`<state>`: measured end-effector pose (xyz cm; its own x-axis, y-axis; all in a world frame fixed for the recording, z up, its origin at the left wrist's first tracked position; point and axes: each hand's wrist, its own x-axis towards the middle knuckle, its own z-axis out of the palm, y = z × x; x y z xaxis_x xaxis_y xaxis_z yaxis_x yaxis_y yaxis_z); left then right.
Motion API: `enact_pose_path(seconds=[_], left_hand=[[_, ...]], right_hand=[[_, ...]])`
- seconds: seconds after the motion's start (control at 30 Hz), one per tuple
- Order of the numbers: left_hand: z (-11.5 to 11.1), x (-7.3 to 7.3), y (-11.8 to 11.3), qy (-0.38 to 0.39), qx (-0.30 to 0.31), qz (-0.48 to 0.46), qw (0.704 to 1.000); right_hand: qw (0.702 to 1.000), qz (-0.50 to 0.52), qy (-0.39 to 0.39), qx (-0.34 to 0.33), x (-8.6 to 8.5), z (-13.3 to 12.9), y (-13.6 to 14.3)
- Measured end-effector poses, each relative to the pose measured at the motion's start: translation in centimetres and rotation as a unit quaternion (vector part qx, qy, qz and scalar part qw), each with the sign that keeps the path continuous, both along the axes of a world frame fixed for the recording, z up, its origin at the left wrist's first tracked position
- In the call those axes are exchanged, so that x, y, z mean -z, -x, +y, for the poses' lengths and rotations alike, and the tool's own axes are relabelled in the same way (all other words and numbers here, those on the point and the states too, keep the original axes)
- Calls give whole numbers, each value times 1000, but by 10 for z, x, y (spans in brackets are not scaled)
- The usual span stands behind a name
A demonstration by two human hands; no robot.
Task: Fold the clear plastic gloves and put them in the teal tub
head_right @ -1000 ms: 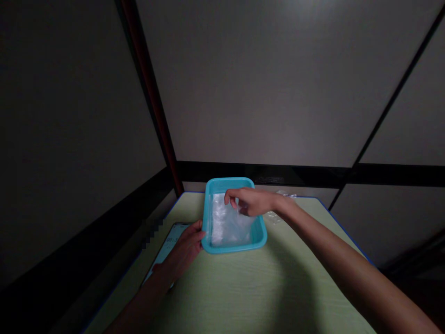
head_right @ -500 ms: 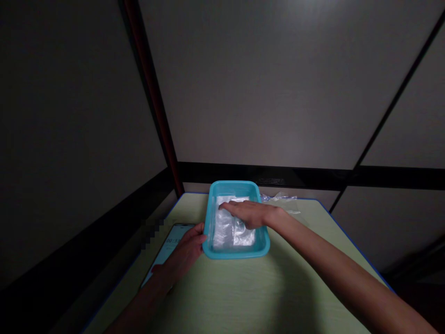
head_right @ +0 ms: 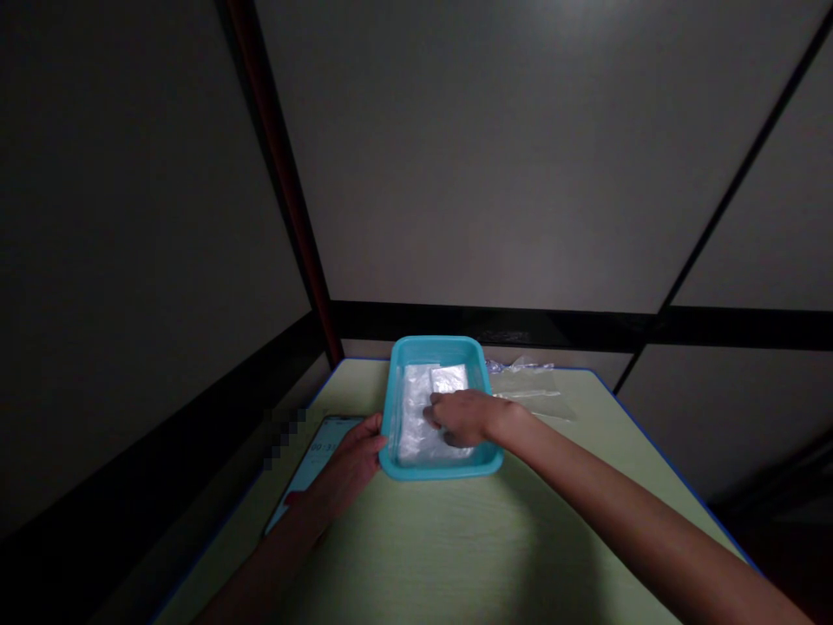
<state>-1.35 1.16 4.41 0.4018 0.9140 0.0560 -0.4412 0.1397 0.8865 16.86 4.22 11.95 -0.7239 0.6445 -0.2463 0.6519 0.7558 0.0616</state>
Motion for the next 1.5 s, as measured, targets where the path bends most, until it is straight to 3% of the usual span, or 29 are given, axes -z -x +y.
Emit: enact_pose_path(seconds=[0.2, 0.5, 0.73, 0.83, 0.93, 1.03, 1.13, 1.27, 1.4, 1.5], left_hand=[[1, 2, -1, 0, 7, -12, 1000], [0, -4, -3, 34, -39, -24, 998], [0, -5, -5, 46, -60, -14, 997], [2, -3, -6, 52, -65, -10, 996], [5, -1, -6, 58, -79, -28, 995], [8, 2, -6, 60, -106, -47, 991], [13, 7, -4, 47, -115, -41, 991], [19, 15, -4, 40, -130, -36, 990], [22, 18, -4, 42, -175, -16, 984], [23, 17, -5, 35, -194, -3, 980]], right_hand=[[999, -34, 8, 15, 8, 1, 8], [999, 26, -14, 26, -18, 3, -4], [996, -2, -81, 43, -2, 10, -2], [994, 7, -104, 45, -4, 12, -2], [981, 76, -166, 66, -15, 16, -16], [953, 135, -219, 157, -19, 27, -47], [931, 138, -200, 271, -2, 39, -84], [931, 117, -156, 309, 47, 42, -115], [927, 115, -129, 333, 92, 29, -118], [925, 128, -115, 339, 108, 15, -112]])
